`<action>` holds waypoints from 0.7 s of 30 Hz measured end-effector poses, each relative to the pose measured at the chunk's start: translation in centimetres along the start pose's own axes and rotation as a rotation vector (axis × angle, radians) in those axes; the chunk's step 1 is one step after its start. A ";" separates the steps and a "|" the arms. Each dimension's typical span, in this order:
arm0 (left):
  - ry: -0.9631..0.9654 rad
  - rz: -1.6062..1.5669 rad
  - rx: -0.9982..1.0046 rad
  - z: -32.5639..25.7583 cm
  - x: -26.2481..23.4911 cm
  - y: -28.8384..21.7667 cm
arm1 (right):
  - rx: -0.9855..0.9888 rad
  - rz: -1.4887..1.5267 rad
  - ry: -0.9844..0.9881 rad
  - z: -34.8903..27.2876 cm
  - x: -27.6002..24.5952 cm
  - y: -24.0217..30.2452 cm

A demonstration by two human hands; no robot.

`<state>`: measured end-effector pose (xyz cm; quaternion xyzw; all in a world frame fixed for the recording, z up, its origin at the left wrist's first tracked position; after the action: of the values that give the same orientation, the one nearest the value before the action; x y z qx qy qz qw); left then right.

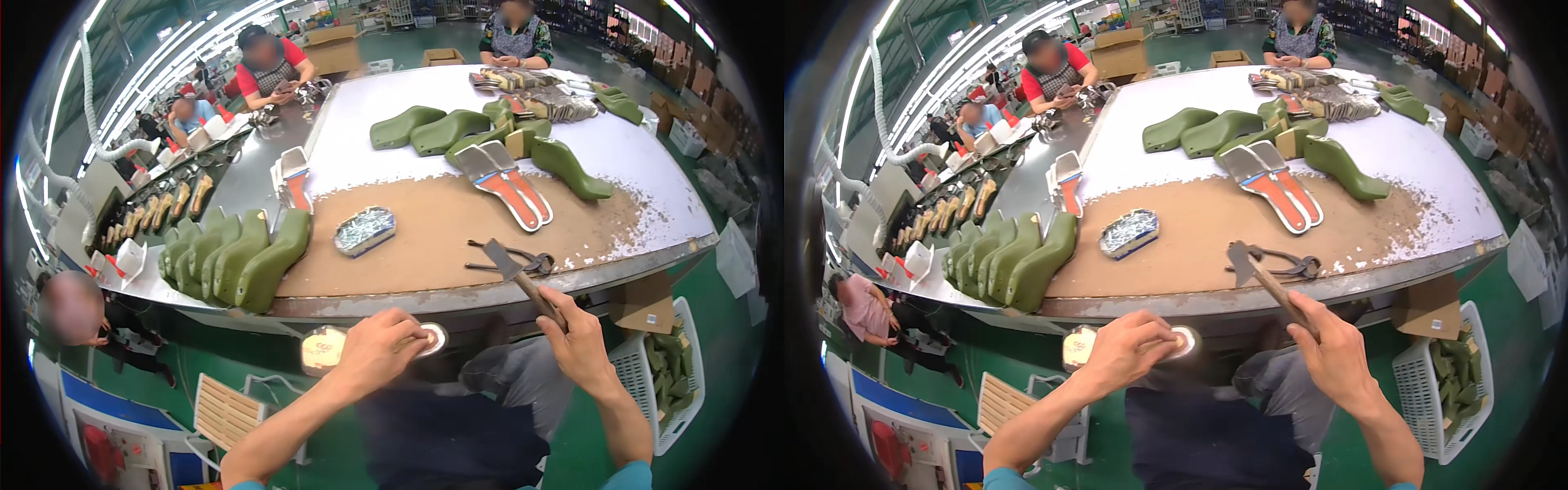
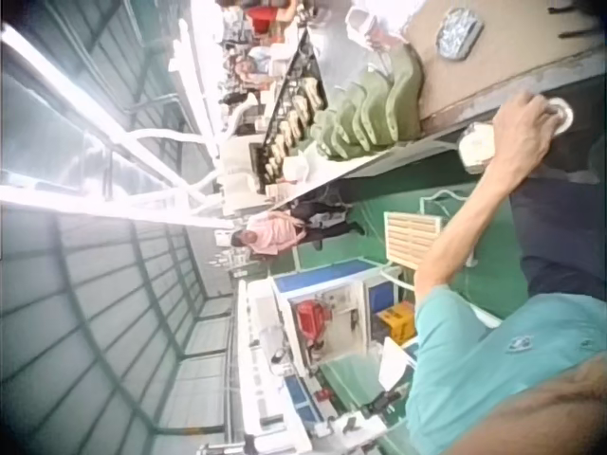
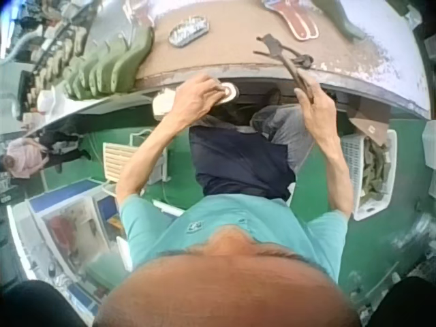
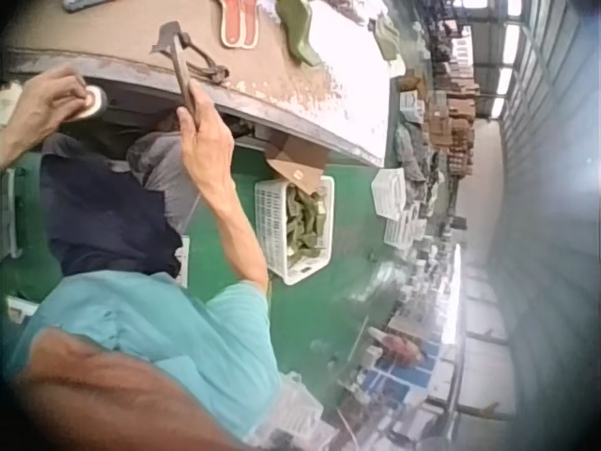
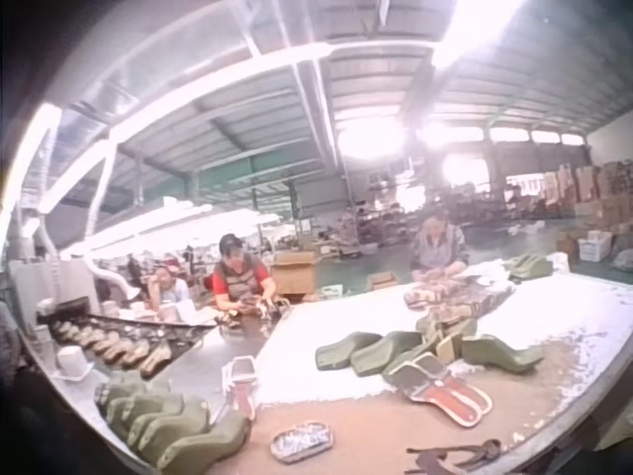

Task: The person assembles green shoe components at a factory workstation. They pick up a green shoe upper and a sole, place a metal plate on the sole, and use a hammer to drive nails into the sole to secure the parts. The person repeats this process for multiple units, handling tools and materials from the table.

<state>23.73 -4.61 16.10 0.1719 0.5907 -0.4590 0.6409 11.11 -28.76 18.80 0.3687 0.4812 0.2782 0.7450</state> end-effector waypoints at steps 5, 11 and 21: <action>-0.128 0.134 0.181 -0.6 -0.3 -2.1 | 0.196 -0.221 -0.224 -1.5 -6.3 -7.9; -0.126 -0.009 0.107 -0.7 -0.4 -1.4 | 0.188 -0.635 -0.302 -0.7 -11.0 -15.0; -0.099 -0.092 0.034 -0.1 -0.5 -0.5 | -0.378 0.117 0.416 2.5 12.6 3.4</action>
<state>23.33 -4.62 16.69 0.1325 0.5576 -0.5059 0.6447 18.01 -17.83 15.79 0.1854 0.5412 0.4749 0.6687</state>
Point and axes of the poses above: each hand's wrist, its own z-axis towards the middle knuckle, its own x-axis out of the palm, y = z × x, the point moved 9 cm from there along z, towards the middle knuckle, and after that the axes turned 13 degrees about z, right-handed, at the moved point
